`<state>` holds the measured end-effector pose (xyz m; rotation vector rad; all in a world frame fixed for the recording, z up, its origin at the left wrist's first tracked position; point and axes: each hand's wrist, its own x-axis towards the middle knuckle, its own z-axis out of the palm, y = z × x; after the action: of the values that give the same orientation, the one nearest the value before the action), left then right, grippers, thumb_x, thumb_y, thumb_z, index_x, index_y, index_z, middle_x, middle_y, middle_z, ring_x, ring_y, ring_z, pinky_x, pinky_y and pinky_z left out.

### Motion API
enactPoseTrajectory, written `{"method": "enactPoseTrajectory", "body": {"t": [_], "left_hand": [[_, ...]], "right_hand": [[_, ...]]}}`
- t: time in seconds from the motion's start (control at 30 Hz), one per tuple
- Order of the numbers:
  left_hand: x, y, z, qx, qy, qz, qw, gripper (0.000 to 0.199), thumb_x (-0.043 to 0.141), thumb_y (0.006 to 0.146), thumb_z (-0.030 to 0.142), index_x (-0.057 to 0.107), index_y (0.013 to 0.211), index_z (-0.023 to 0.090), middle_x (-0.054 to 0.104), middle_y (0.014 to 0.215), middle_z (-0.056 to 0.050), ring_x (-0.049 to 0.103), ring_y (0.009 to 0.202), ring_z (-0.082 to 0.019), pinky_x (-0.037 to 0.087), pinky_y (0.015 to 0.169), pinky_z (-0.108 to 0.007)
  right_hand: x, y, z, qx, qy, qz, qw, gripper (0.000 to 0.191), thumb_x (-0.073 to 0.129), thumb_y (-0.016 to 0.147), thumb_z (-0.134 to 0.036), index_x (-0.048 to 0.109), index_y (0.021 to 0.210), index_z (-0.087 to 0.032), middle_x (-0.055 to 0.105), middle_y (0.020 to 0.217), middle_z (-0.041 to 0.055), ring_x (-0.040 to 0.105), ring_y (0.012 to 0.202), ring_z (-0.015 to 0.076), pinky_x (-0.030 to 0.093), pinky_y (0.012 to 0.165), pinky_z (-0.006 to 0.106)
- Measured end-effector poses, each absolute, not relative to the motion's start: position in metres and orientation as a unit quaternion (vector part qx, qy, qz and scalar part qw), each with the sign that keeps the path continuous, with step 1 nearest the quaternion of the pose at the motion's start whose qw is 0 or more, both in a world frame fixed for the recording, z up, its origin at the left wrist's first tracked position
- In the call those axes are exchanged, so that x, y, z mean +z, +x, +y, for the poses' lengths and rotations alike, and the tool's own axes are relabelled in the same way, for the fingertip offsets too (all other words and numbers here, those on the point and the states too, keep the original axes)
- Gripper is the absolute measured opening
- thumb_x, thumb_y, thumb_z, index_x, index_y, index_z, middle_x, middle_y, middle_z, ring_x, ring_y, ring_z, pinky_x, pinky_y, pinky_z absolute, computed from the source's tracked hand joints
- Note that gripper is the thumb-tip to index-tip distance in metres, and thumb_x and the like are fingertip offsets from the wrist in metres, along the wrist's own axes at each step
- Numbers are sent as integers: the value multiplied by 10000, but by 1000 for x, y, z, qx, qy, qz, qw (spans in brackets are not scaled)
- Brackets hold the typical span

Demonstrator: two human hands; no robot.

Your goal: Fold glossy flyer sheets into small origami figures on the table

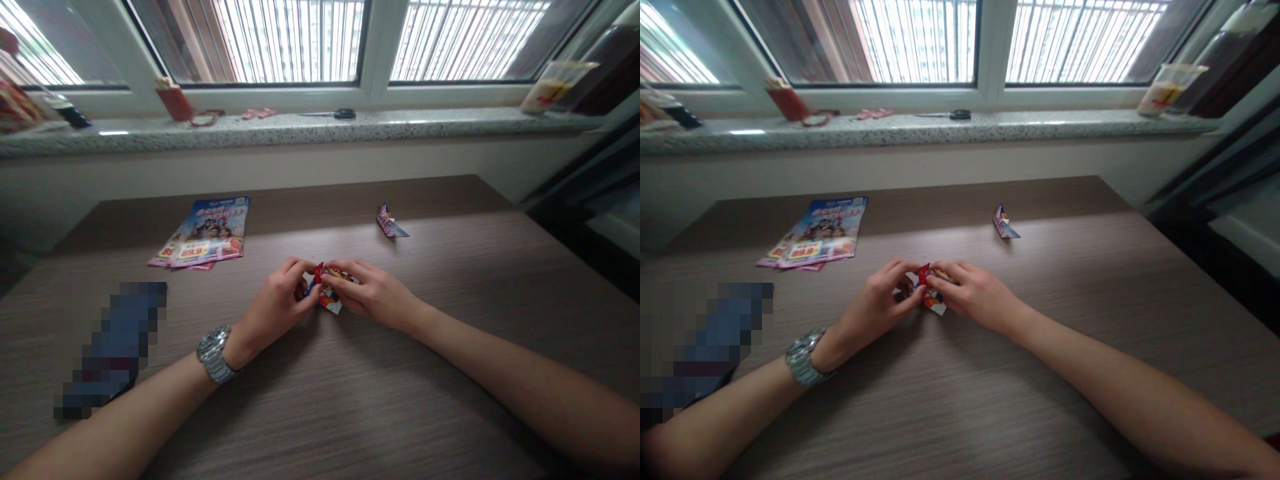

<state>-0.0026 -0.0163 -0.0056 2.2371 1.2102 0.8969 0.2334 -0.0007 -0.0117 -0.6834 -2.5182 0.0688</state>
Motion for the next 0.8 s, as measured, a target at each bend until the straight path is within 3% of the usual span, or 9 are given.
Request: {"method": "enactPoseTrajectory", "body": {"t": [0.43, 0.8], "left_hand": [[-3, -2, -16, 323, 809, 435, 227, 170, 641, 946, 182, 612, 1113, 194, 601, 1035, -34, 635, 751, -109, 540, 674, -226], [-6, -3, -16, 325, 809, 432, 232, 185, 636, 955, 188, 607, 1138, 198, 606, 1069, -37, 647, 772, -106, 540, 684, -224]], "right_hand": [[-8, 233, -1, 39, -257, -932, 251, 392, 518, 1027, -174, 553, 1416, -212, 625, 1379, 145, 637, 1206, 264, 588, 1001, 451], [-10, 234, -1, 11, -256, -936, 243, 400, 517, 1026, -168, 545, 1425, -172, 598, 1401, 158, 623, 1210, 268, 581, 1015, 443]]}}
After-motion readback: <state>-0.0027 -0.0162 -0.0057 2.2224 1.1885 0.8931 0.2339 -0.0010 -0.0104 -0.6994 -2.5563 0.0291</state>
